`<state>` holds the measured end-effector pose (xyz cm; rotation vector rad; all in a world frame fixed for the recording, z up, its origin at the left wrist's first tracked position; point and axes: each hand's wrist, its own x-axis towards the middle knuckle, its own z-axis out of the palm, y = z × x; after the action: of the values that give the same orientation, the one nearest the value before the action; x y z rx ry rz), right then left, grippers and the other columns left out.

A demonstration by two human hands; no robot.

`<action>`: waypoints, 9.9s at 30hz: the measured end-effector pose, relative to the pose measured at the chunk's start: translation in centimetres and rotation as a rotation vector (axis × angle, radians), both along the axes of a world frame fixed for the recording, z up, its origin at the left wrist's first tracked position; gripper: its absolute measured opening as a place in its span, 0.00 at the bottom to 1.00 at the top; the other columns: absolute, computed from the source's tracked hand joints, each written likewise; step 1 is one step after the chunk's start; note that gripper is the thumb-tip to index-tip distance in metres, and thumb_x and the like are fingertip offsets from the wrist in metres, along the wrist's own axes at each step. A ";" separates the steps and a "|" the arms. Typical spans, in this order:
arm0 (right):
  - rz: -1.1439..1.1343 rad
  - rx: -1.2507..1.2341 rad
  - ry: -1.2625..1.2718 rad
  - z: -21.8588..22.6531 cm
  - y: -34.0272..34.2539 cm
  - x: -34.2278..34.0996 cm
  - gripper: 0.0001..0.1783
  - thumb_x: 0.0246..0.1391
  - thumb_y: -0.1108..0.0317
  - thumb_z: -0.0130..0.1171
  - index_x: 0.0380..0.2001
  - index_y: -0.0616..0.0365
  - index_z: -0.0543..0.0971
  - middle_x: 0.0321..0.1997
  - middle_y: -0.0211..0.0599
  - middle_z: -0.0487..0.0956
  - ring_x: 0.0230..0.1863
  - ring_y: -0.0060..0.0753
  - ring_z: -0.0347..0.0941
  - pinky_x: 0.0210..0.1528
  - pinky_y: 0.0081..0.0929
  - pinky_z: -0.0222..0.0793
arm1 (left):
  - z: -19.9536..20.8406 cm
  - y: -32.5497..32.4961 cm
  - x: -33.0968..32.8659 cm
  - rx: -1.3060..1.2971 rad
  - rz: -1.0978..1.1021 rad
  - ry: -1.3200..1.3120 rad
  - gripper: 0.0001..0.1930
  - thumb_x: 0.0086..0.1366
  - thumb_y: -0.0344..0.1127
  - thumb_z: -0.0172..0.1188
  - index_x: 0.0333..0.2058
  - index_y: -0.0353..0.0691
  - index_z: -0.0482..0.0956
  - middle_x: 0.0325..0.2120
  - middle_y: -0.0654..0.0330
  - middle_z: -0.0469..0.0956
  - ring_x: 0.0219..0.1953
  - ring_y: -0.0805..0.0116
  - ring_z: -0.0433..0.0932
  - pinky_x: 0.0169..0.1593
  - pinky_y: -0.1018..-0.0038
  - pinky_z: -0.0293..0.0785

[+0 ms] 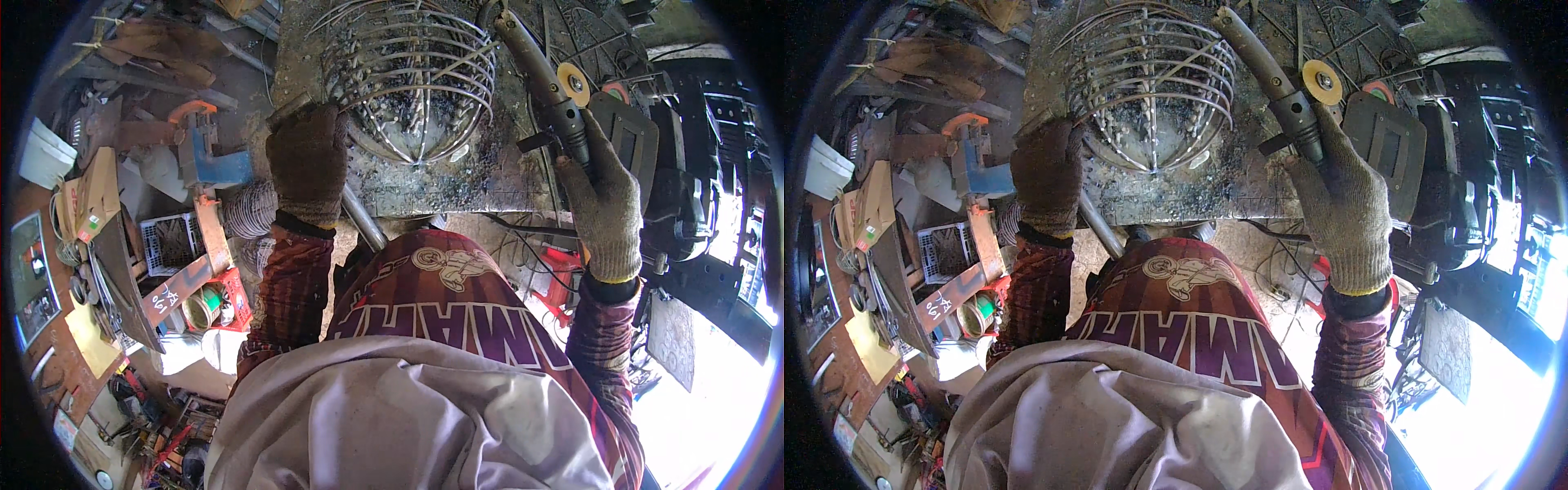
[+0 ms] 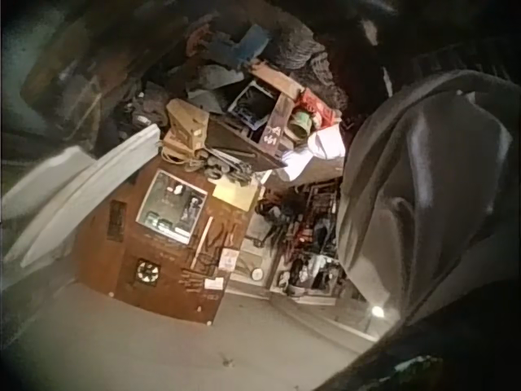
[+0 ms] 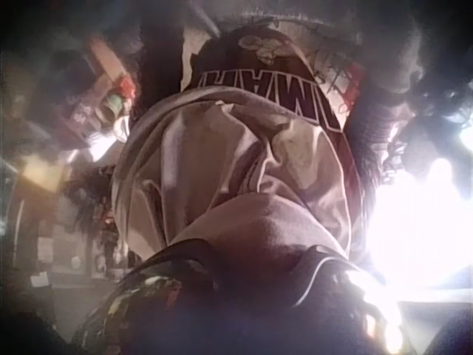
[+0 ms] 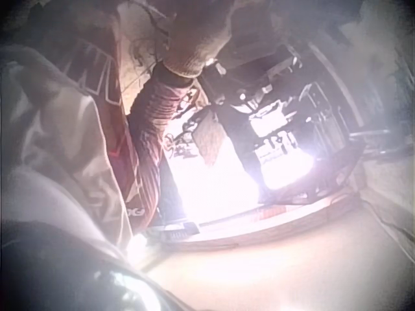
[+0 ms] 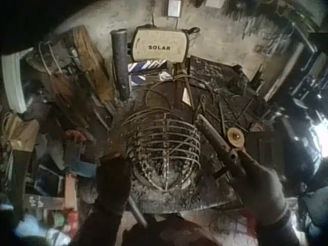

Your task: The person welds metal rods onto a circular metal frame using a welding tool and then uses an angle grinder to smooth the joints.

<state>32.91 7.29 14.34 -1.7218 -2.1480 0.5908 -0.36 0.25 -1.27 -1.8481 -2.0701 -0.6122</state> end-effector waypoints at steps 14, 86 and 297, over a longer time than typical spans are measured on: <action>0.004 -0.002 -0.067 -0.6 0.0 -0.1 0.38 0.58 0.53 0.67 0.69 0.54 0.70 0.48 0.51 0.86 0.51 0.49 0.84 0.49 0.39 0.79 | 0.2 0.2 0.1 -0.035 0.026 -0.030 0.09 0.64 0.39 0.62 0.41 0.47 0.82 0.33 0.57 0.82 0.38 0.51 0.81 0.40 0.54 0.75; 0.275 0.267 -0.105 -1.4 0.0 0.9 0.21 0.59 0.65 0.67 0.54 0.63 0.79 0.39 0.46 0.85 0.38 0.39 0.84 0.39 0.32 0.78 | 0.6 0.3 0.3 0.019 -0.017 0.004 0.11 0.65 0.36 0.63 0.45 0.42 0.84 0.38 0.52 0.84 0.41 0.50 0.83 0.47 0.57 0.80; -0.756 0.579 0.831 -1.1 -14.5 33.5 0.15 0.63 0.70 0.61 0.52 0.60 0.77 0.53 0.40 0.80 0.49 0.37 0.80 0.45 0.35 0.79 | 7.5 -6.6 3.5 -0.663 -0.265 -1.343 0.14 0.70 0.36 0.61 0.47 0.32 0.81 0.26 0.62 0.80 0.25 0.72 0.79 0.26 0.73 0.71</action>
<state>66.46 -7.22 13.28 -1.4222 -0.8762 0.3183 3.17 -6.32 6.18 -2.4085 -3.0867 -1.7871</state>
